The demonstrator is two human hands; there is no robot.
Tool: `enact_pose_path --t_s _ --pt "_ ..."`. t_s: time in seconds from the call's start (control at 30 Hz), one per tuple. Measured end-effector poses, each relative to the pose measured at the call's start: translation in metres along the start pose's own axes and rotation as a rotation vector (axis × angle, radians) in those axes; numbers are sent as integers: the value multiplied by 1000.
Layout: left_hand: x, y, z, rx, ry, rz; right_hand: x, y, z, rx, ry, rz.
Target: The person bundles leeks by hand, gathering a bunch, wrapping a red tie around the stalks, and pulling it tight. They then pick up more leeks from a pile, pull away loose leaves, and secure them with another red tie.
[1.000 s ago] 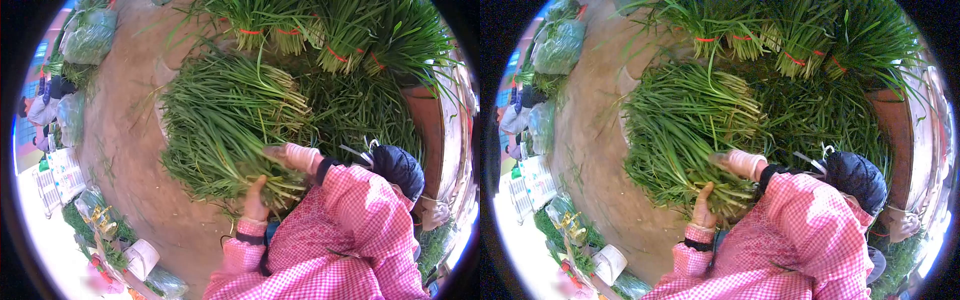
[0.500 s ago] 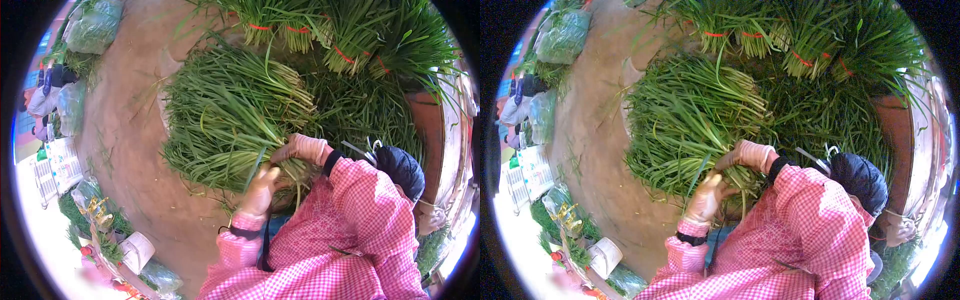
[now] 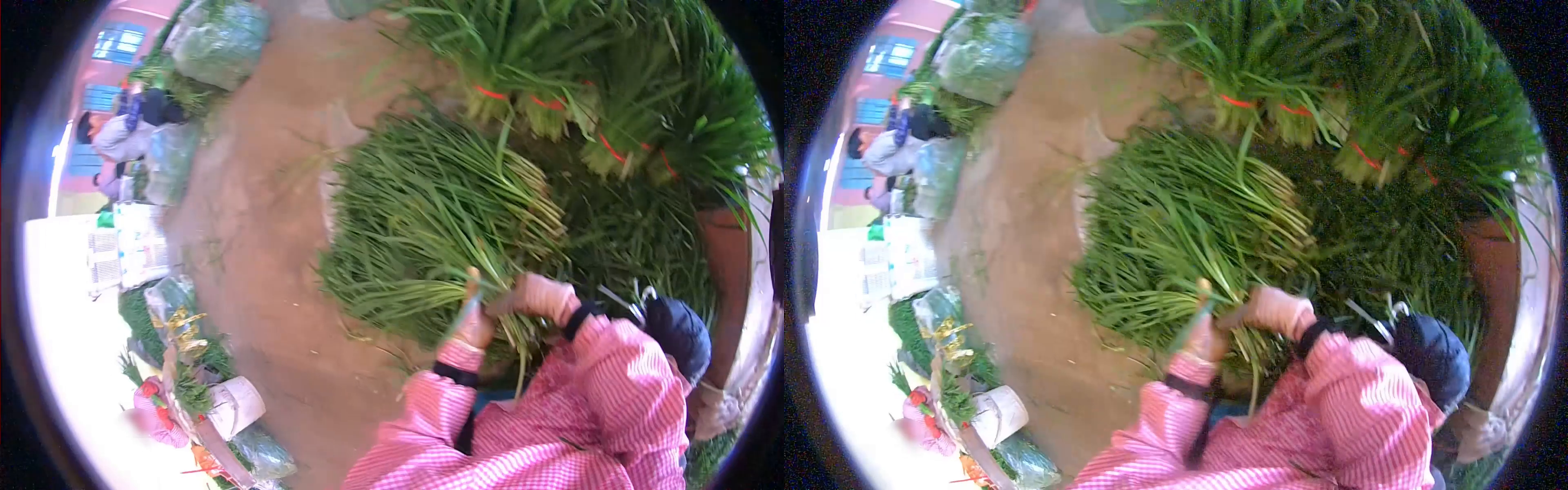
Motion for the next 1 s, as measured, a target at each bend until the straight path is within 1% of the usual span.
enact_pose_path --t_s 0.03,0.07,0.1,0.13,0.17,0.23,0.27,0.33,0.37,0.4,0.43,0.47,0.53,0.57,0.6,0.63,0.67,0.7,0.73,0.77,0.8,0.83,0.87,0.9,0.93,0.97,1.0 --pt "-4 -8 -8 -131 -13 188 23 31 -28 -135 102 -192" --pt "-10 -17 -16 -265 -36 382 16 14 -9 -225 90 -264" --pt "-15 -25 -21 -251 -51 370 9 -3 11 -316 71 -337" --pt "-14 -25 -21 -241 -64 361 11 -11 20 -291 112 -385" --pt "-14 -26 -20 -253 -2 301 25 8 5 -363 124 -336" --pt "-9 -24 -18 -262 83 235 16 -12 20 -112 192 -276" --pt "-8 -25 -18 -259 106 229 14 -11 17 -126 179 -300" --pt "-4 -23 -19 -198 12 261 19 15 -1 -152 144 -349" --pt "-3 -23 -18 -177 -33 280 35 52 -32 -241 128 -492" --pt "-11 -21 -19 -147 -111 222 28 38 -19 -342 115 -394" --pt "-28 -21 -20 -132 -192 173 10 8 7 -426 103 -298" --pt "-40 -22 -13 -127 -274 133 -7 -7 22 -495 90 -204" --pt "-51 -6 -2 -194 -335 -326 -25 4 16 -1065 24 128" --pt "-70 -14 -6 -262 -338 -240 -36 2 17 -1019 -13 -12" --pt "-96 -30 -18 -329 -339 -158 -36 1 19 -914 -62 -195" --pt "-95 -39 -21 -290 -284 -274 -36 0 22 -810 -94 -388" --pt "-92 -46 -22 -258 -226 -391 -36 0 23 -651 -141 -608" --pt "-67 -38 -9 -111 -101 -698 -34 0 27 -341 -161 -908" --pt "-42 -23 6 47 35 -1000 -37 -4 33 -384 -127 -822" --pt "-13 -5 18 328 21 -1503 -39 -7 36 -425 -97 -739" --pt "-12 -4 17 272 -81 -1596 -38 -8 40 -459 -69 -659" --pt "-4 10 22 209 -188 -1686 -36 -2 34 -537 -198 -916" --pt "6 23 27 -55 -149 -1500 -35 10 34 -440 -154 -897" --pt "27 48 38 -295 -64 -1323 -40 2 42 -350 -104 -872" --pt "28 48 34 -206 11 -1151 -43 0 48 -258 -54 -852" --pt "22 43 32 -128 88 -977 -44 18 35 -473 -110 -810" --pt "14 41 25 -37 168 -800 -44 16 36 -466 -83 -762"
Point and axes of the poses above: each hand's wrist, its own z-axis away from the middle knuckle, its own x-axis out of the palm, y = z × x, the point moved 2 cm from there along -z, towards the middle knuckle
